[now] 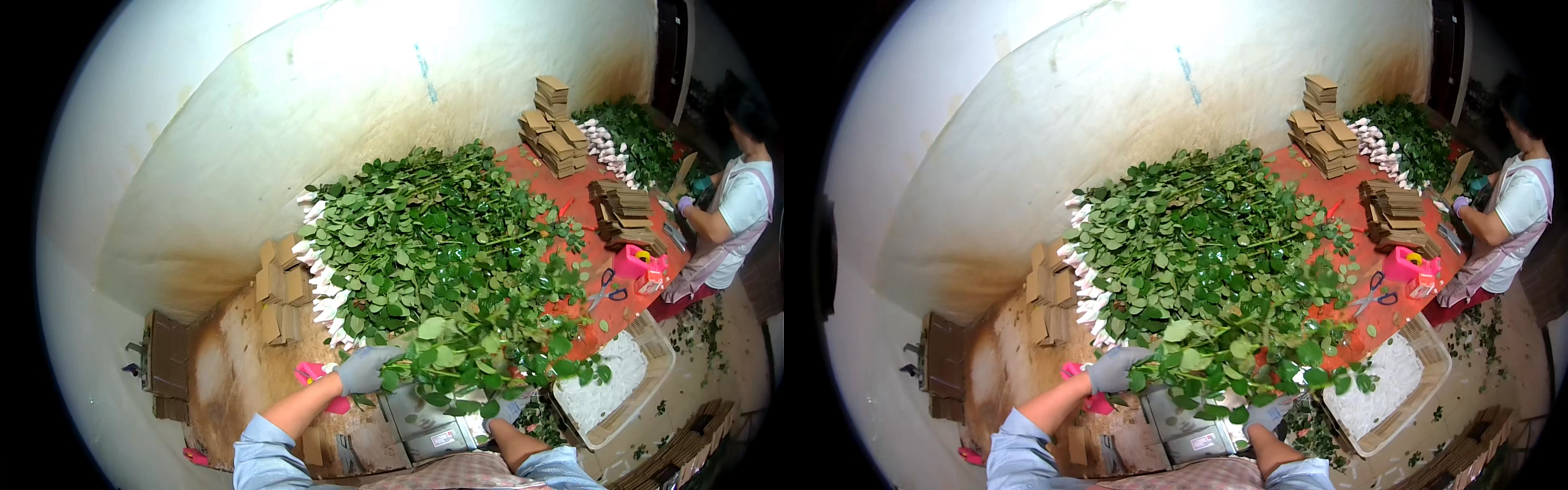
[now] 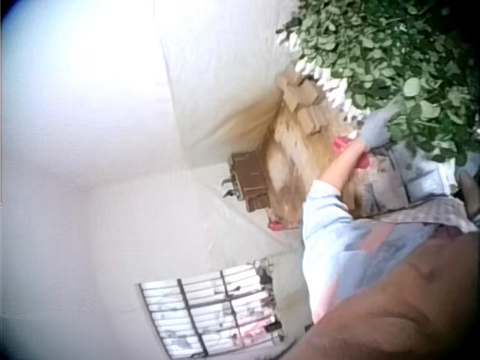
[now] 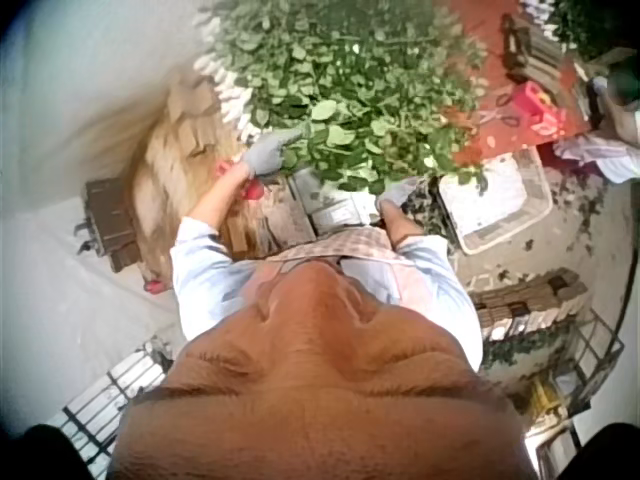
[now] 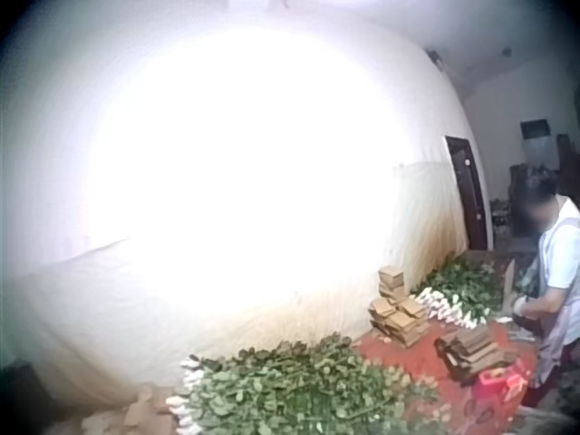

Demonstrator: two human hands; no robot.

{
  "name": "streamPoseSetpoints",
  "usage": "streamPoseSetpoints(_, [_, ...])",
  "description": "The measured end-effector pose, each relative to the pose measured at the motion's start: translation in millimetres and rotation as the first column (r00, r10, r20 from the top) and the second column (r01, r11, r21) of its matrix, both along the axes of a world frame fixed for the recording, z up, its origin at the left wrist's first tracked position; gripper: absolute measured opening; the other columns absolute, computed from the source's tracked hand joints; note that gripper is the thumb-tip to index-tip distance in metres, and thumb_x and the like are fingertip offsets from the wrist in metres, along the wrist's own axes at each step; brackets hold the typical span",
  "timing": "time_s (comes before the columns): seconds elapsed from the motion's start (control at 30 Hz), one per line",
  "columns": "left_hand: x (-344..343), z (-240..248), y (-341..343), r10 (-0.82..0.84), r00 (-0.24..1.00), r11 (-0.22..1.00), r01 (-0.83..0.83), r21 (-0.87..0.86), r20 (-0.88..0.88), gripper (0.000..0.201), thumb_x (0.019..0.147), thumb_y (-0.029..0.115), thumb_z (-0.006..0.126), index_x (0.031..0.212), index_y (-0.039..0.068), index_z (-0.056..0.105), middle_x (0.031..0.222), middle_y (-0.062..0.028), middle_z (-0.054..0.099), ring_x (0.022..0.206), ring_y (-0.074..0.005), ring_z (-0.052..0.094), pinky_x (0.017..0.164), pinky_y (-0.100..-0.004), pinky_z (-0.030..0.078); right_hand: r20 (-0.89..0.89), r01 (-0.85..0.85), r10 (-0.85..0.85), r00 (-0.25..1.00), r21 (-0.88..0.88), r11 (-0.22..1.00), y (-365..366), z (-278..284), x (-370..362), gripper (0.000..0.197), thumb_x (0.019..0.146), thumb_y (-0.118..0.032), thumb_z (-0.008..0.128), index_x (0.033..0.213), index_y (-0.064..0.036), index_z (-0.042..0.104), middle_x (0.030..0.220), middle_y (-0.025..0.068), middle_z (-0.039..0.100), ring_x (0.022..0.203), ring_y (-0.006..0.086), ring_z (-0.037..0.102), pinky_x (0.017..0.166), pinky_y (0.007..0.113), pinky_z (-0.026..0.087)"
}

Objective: The person folds a cardboard sleeve, places several roses into it, and continues this process with more flowers and sleeves at a workstation.

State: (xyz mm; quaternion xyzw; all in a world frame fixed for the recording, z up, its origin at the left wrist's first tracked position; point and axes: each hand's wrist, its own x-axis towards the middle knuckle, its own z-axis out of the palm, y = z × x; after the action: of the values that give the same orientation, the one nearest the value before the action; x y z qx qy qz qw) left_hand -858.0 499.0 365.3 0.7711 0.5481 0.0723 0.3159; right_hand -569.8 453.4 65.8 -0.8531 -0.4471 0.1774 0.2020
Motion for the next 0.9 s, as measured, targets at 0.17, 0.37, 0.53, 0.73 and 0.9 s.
streamPoseSetpoints(0.17, [-24, 16, 36, -0.061, 0.997, 0.998, 0.062, -0.015, 0.039, 0.059, 0.076, 0.003, 0.063, 0.135, 0.007, 0.059, 0.125, -0.0229, 0.065, 0.113, -0.0387, 0.065, 0.097, -0.0421, 0.051, -0.058, -0.070, 0.064, 0.996, -0.103, 0.992, -6, -4, 1, 0.086, 0.100, -0.032, 0.052, 0.159, -0.0006, -0.003, 0.150, 0.0341, 0.031, 0.132, 0.0456, 0.044, 0.110, 0.047, 0.038])
streamPoseSetpoints(0.37, [-136, 108, 172, 0.104, 0.990, 0.937, -0.065, 0.344, -0.096, 0.073, 0.067, -0.007, 0.065, 0.137, 0.010, 0.059, 0.109, -0.0240, 0.069, 0.103, -0.0373, 0.067, 0.094, -0.0414, 0.053, -0.141, 0.074, -0.109, 0.984, -0.230, 0.970, 15, 41, -9, 0.085, 0.101, -0.032, 0.049, 0.159, 0.0005, -0.004, 0.151, 0.0355, 0.031, 0.134, 0.0457, 0.043, 0.112, 0.046, 0.035])
streamPoseSetpoints(0.53, [-190, 171, 294, 0.741, 0.208, 0.670, -0.170, 0.722, -0.639, 0.073, 0.079, 0.023, 0.071, 0.147, 0.012, 0.044, 0.132, -0.0121, 0.059, 0.122, -0.0313, 0.056, 0.102, -0.0621, 0.038, -0.100, 0.086, -0.106, 0.989, -0.188, 0.978, 9, 36, -11, 0.084, 0.103, -0.037, 0.045, 0.159, -0.0047, -0.008, 0.145, 0.0373, 0.034, 0.125, 0.0497, 0.049, 0.105, 0.051, 0.041])
streamPoseSetpoints(0.73, [-185, 64, 315, 0.500, 0.453, 0.821, 0.023, 0.570, -0.738, 0.081, 0.078, 0.040, 0.076, 0.144, 0.006, 0.045, 0.130, -0.0157, 0.056, 0.123, -0.0315, 0.054, 0.102, -0.0504, 0.041, -0.120, 0.054, -0.082, 0.989, -0.219, 0.974, 13, 34, -10, 0.085, 0.102, -0.038, 0.044, 0.158, 0.0018, -0.006, 0.152, 0.0411, 0.024, 0.135, 0.0524, 0.041, 0.110, 0.050, 0.038])
streamPoseSetpoints(0.9, [-149, -29, 279, 0.379, 0.455, 0.919, -0.083, 0.385, -0.806, 0.129, 0.062, 0.057, 0.087, 0.158, 0.005, 0.018, 0.154, -0.0213, 0.036, 0.141, -0.0356, 0.037, 0.113, -0.0561, 0.031, -0.220, 0.058, -0.122, 0.968, -0.276, 0.959, 17, 51, -9, 0.087, 0.102, -0.039, 0.045, 0.157, 0.0053, -0.006, 0.158, 0.0373, 0.016, 0.142, 0.0504, 0.033, 0.116, 0.049, 0.031])
